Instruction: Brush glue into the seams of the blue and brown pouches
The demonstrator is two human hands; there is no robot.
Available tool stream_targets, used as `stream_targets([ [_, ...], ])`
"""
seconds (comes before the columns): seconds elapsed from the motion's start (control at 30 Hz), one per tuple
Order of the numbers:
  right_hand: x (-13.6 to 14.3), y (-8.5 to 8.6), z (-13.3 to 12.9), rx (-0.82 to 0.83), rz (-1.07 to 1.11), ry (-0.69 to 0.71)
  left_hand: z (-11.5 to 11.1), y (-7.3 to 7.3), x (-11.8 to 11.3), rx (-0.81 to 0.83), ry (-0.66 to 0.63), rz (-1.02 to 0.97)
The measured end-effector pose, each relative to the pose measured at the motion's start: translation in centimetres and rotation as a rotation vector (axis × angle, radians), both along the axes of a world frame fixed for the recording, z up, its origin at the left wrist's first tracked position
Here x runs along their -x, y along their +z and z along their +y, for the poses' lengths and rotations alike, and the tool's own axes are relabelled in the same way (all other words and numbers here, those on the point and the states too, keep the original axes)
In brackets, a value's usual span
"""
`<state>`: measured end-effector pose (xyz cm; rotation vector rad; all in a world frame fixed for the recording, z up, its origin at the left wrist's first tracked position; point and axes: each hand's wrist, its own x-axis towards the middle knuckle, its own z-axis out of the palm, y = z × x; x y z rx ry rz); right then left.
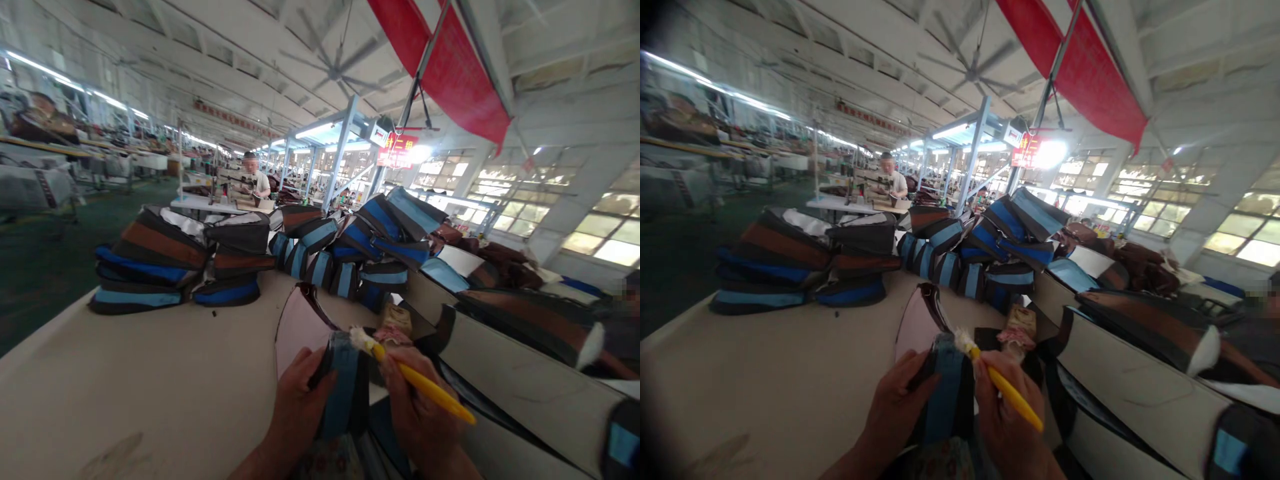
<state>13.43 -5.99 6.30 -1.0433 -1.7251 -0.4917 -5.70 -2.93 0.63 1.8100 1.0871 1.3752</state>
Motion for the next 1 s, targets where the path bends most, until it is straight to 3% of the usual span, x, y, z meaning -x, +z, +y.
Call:
stream_targets([
  [0.07, 0.1, -0.1, -0.3, 0.003, -0.031, 0.024, 0.1, -0.9, -0.4, -0.105, 0.039, 0.05],
  [0.17, -0.2, 0.6, -0.6, 0.018, 0.003, -0.014, 0.4, -2.2, -1.0, -0.408, 0.153, 0.269],
  [0.3, -0.2, 2.3, -1.6, 0.075, 0.039, 0.023, 0.6, -2.6, -1.1, -0.705, 0.261, 0.546],
  [0.4, 0.1, 3.0, -1.7, 0.165, -0.145, 0.147, 0.5, -2.1, -1.1, -0.732, 0.279, 0.602],
  [0.47, 0.0, 3.2, -1.4, 0.148, -0.25, 0.152, 0.4, -1.8, -1.0, -0.731, 0.282, 0.622],
  [0.57, -0.4, 3.5, -0.8, 0.107, -0.227, 0.1, 0.2, -1.8, -1.0, -0.73, 0.282, 0.666],
  [0.73, -0.2, 3.4, 0.2, 0.226, -0.294, 0.206, -0.2, -1.7, -1.4, -0.751, 0.306, 0.695],
  [0.87, -0.3, 3.1, 1.2, 0.234, -0.279, 0.152, -0.6, -1.5, -1.8, -0.775, 0.281, 0.692],
  [1.0, -0.6, 3.1, 2.1, 0.324, -0.347, 0.234, -0.8, -1.9, -2.3, -0.771, 0.268, 0.7],
])
